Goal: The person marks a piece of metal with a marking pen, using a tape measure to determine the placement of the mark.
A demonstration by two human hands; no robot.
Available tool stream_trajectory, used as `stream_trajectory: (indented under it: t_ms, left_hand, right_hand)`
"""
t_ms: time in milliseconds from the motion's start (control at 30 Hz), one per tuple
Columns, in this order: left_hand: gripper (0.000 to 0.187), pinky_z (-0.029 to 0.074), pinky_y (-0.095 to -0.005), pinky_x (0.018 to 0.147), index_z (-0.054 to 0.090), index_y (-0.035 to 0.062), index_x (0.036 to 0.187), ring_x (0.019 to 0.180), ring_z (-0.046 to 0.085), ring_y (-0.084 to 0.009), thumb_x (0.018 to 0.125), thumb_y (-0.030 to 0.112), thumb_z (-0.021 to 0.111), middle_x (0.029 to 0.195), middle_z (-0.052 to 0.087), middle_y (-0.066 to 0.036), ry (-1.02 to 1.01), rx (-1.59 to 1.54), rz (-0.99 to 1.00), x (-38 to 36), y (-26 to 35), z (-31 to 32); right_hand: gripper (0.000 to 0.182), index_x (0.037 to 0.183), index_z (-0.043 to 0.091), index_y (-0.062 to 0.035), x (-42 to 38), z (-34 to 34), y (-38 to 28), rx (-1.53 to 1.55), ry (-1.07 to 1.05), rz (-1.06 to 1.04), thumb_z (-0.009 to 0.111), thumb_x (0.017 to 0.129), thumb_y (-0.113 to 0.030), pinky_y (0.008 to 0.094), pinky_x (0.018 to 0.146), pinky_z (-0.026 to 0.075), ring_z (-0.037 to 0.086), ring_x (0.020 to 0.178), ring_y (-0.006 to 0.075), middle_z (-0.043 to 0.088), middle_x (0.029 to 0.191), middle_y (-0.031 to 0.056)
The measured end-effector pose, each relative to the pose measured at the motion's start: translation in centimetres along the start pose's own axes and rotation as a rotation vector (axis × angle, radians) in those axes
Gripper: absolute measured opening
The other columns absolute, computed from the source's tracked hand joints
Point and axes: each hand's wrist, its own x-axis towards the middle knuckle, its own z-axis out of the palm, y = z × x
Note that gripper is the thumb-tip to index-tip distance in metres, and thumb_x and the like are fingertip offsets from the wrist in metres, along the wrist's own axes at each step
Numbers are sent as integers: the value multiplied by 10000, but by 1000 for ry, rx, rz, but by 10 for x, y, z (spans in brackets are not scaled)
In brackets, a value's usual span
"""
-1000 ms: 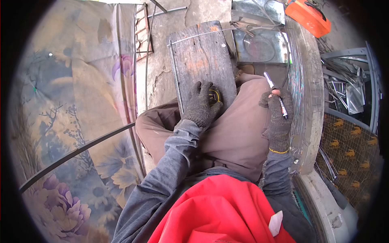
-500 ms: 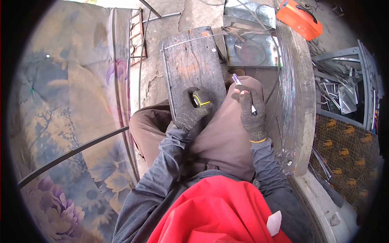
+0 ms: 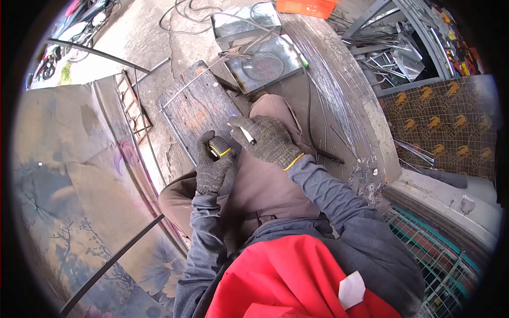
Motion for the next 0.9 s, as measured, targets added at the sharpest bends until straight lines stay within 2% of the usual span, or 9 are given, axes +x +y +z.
stream_trajectory:
  t_ms: [67,167,200,300,400,500,567,700,900]
  left_hand:
    - [769,473,-336,962,338,73,1386,1180,479,-219,752,16,768,1310,428,-106,9,13,90,5,18,9]
    - [835,439,-357,1009,321,76,1422,1251,436,-243,729,41,786,1378,395,-111,-32,-30,152,20,33,19]
    - [854,419,-362,1027,316,77,1427,1253,435,-246,724,56,800,1379,396,-112,-45,78,209,26,36,21]
    - [974,386,-396,1049,274,64,1451,1251,447,-276,680,144,863,1358,412,-150,-80,396,392,45,46,30]
    - [972,398,-402,1043,216,95,1498,1283,428,-293,717,97,793,1411,389,-149,-207,203,353,55,57,36]
    - [872,362,-427,1082,242,111,1488,1328,393,-283,778,141,746,1497,321,-121,-51,-241,182,82,50,32]
    - [506,398,-426,1025,426,59,1365,1275,440,-295,901,136,613,1383,457,-160,183,198,179,115,13,25]
    - [431,353,-471,1047,541,54,1257,1238,461,-381,889,259,634,1308,506,-209,332,861,269,150,-60,36]
    - [503,304,-514,1071,543,79,1282,1266,440,-386,866,349,631,1333,500,-202,409,1046,193,153,-64,46]
  right_hand:
    - [330,1187,609,-168,-1,13,1,272,144,-195,608,907,-343,459,721,530,664,880,344,677,982,164]
    - [379,1198,594,-156,3,7,-2,612,225,-123,596,914,-407,447,739,538,668,912,341,673,1036,159]
    - [423,1254,539,-50,3,-5,-2,494,109,-87,660,911,-265,350,796,541,680,947,262,672,1054,162]
    - [519,1293,493,-7,10,-1,5,917,73,-37,729,863,-178,327,828,532,651,989,198,653,1110,141]
    - [552,1302,480,3,20,-5,17,1020,162,-85,747,838,-134,312,846,520,626,1016,176,636,1141,130]
    - [539,1302,486,-5,30,-9,32,915,436,-44,737,836,-111,302,864,504,611,1029,165,619,1166,120]
    - [474,1272,522,-15,44,-23,46,1006,603,47,712,843,-80,300,905,475,573,1069,167,583,1181,92]
    - [423,1248,515,-42,101,-9,134,839,773,379,663,884,-198,344,883,492,582,1041,219,566,1180,129]
    - [567,1303,468,-102,189,64,268,336,332,614,680,852,-372,378,880,507,637,1032,290,626,1156,187]
